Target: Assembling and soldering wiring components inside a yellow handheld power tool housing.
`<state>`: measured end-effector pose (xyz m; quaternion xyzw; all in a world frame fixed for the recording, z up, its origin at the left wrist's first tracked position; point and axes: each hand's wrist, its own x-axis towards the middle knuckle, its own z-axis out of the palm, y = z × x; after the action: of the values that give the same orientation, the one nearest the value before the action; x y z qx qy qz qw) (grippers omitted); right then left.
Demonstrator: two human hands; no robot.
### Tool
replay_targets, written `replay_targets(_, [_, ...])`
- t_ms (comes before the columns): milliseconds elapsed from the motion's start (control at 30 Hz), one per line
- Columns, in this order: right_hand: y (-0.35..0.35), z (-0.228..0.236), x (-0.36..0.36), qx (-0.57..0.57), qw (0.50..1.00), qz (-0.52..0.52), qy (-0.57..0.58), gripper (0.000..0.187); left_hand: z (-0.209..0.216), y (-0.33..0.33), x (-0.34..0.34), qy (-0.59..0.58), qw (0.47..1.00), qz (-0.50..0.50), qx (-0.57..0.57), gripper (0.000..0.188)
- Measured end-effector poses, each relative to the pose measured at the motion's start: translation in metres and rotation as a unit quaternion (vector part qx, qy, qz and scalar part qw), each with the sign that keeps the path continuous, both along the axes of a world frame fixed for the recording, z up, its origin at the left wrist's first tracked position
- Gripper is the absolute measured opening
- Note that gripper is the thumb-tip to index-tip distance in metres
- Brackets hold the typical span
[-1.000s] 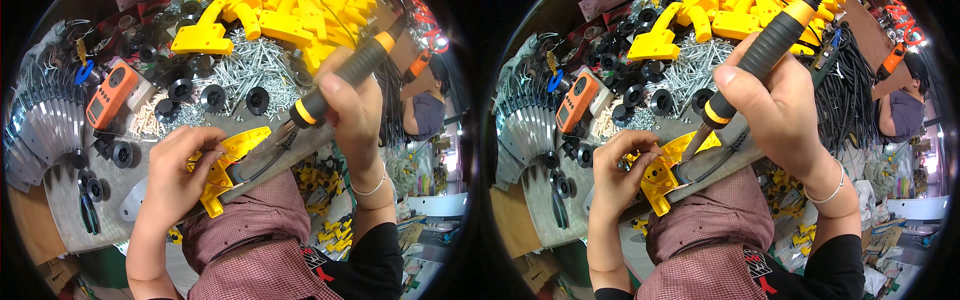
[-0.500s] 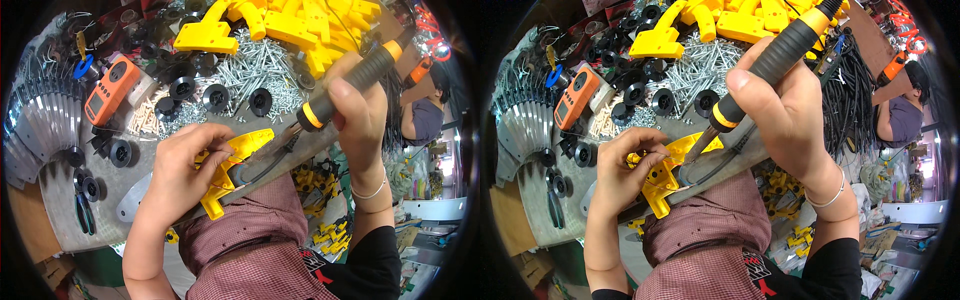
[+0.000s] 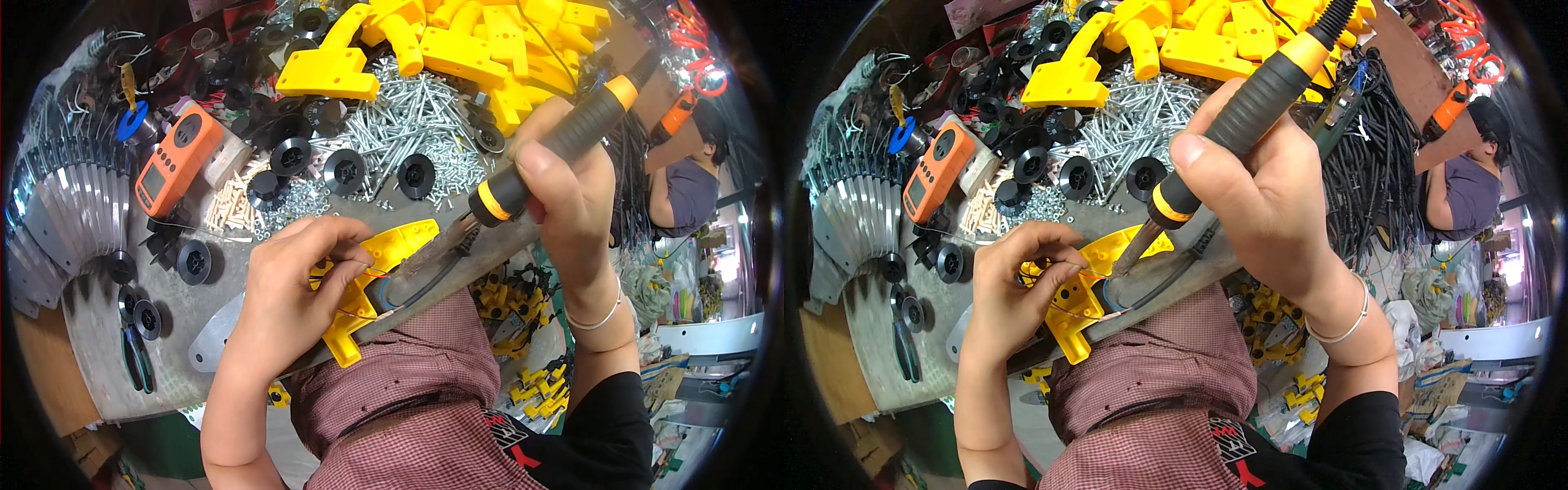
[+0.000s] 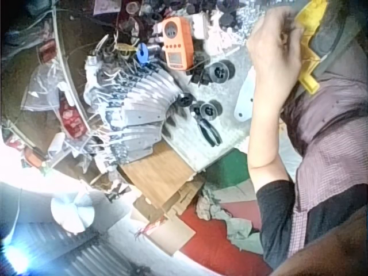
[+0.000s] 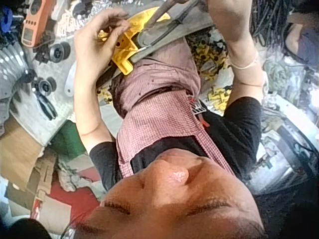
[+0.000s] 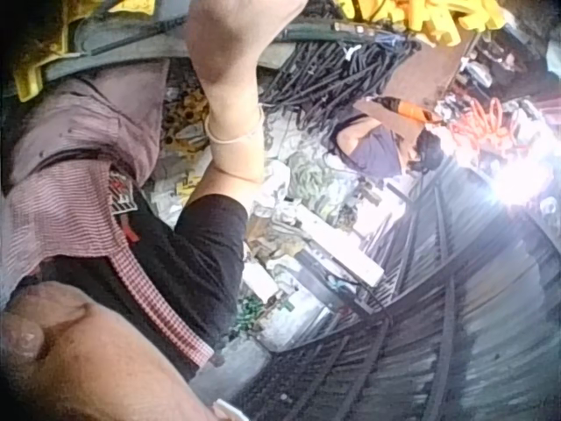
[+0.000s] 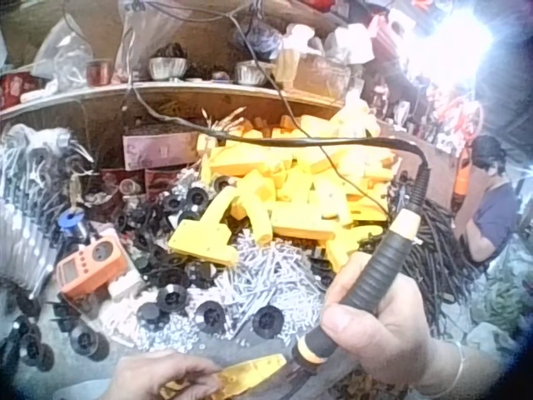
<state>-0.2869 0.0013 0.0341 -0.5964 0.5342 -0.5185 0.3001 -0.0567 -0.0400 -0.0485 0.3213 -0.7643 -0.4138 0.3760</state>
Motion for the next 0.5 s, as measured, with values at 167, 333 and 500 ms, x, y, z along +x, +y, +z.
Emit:
replay_targets(167, [0.000, 0.000, 0.000, -0.007, 1.000, 0.007, -0.002, 0.014, 0.003, 0.000, 0.000, -0.007, 1.000, -0.005, -0.012, 0.024])
replay_targets(333, [-0.001, -0.001, 0.001, -0.008, 1.000, 0.002, 0.003, 0.015, 0.013, 0.002, 0.009, -0.061, 0.998, -0.012, -0.032, 0.032])
replay_targets(500, [-0.001, -0.002, -0.004, -0.021, 1.000, -0.019, 0.001, 0.017, 0.031, 0.016, 0.031, -0.045, 0.993, 0.049, -0.097, 0.035])
